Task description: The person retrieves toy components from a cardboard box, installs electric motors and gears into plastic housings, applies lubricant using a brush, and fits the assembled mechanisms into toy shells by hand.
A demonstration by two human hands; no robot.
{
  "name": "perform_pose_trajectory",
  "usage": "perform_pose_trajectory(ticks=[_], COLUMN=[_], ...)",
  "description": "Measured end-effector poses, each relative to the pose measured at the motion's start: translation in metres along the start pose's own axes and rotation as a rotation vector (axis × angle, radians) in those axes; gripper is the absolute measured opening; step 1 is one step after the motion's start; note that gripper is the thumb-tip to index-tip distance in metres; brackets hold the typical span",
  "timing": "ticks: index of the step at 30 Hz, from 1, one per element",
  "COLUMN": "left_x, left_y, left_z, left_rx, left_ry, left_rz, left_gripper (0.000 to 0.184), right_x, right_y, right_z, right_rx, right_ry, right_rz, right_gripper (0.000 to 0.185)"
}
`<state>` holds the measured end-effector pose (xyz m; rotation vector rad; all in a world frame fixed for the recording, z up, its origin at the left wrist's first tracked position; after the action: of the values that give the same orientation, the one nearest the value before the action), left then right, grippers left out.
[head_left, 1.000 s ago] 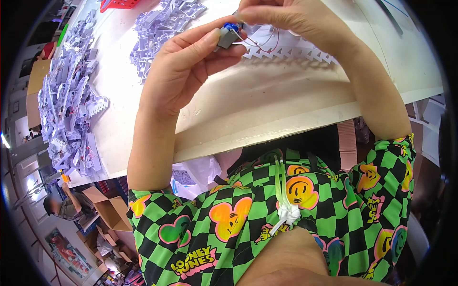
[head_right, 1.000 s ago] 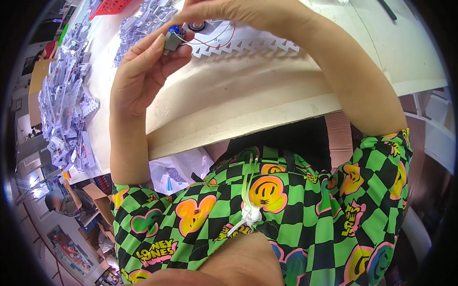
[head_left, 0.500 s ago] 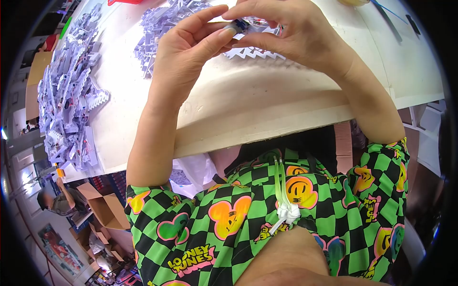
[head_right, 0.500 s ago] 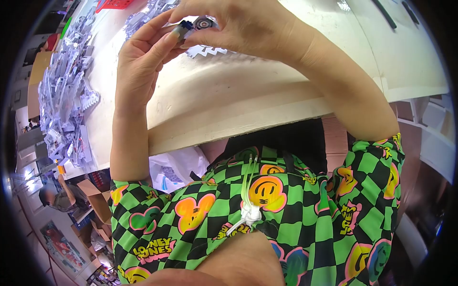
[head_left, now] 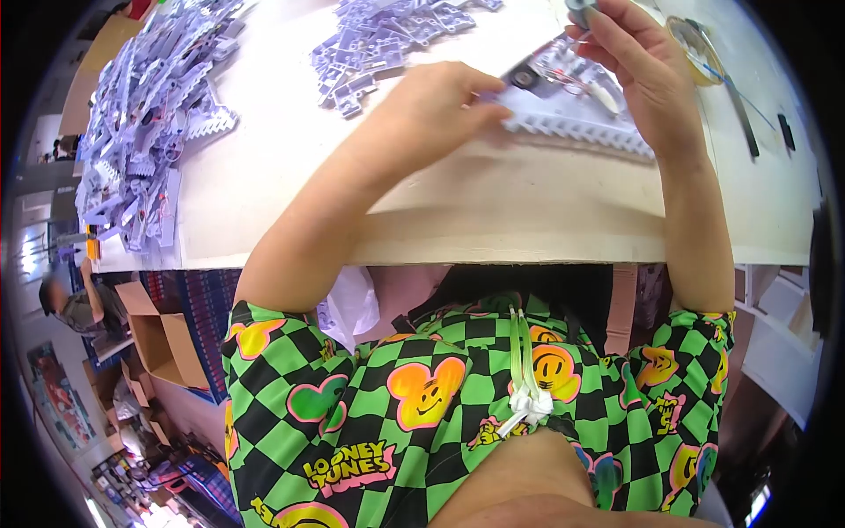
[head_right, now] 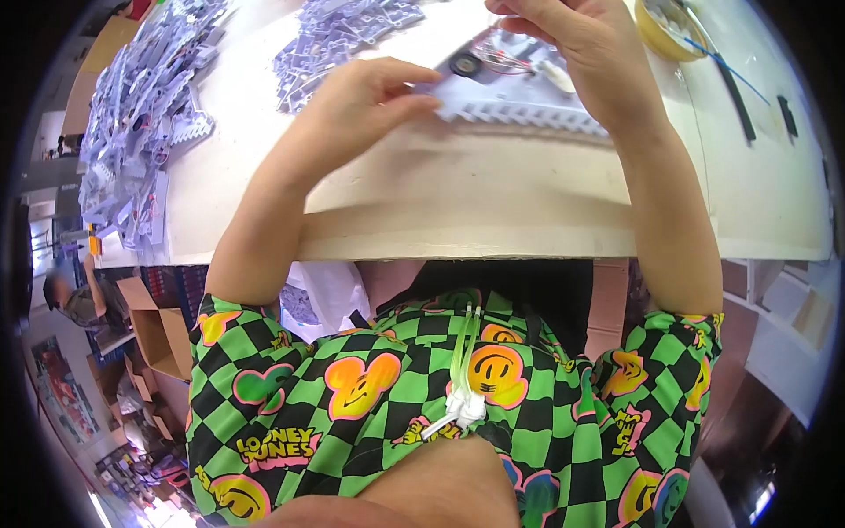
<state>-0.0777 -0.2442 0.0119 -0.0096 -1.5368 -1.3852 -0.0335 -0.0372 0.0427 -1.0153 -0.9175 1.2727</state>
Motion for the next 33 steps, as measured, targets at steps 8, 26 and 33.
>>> perform_pose_trajectory(ticks=[8,26,33], left_x=[0.058,0.014,0.038], left_y=[-0.022,-0.014,-0.013], left_z=[0.009,-0.005,0.002], left_rx=[0.098,0.144,-0.367], left_ry=[0.3,0.176,0.016], left_rz=[0.209,0.344,0.475], left_gripper=[0.036,0.057,0.036], right_x=[-0.008,-0.015,-0.017], right_y=[-0.007,0.038,0.025], right_z=[-0.011,-0.007,-0.002], right_rx=[0.036,-0.008,-0.054], right_ry=[-0.14,-0.362,-0.226], right_rz=[-0.213,-0.832,-0.697], right_gripper=[0.025,0.02,0.016])
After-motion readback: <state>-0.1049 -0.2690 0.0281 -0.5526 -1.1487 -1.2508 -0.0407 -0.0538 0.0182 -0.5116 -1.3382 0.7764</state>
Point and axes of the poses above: each hand's wrist, its own z-axis towards the middle knuckle, its own x-axis out of the back of the hand, y = z × x, the point moved 3 cm from there along z, towards the middle knuckle, and after that the axes turned 2 degrees about -z, right-handed, at the moved point
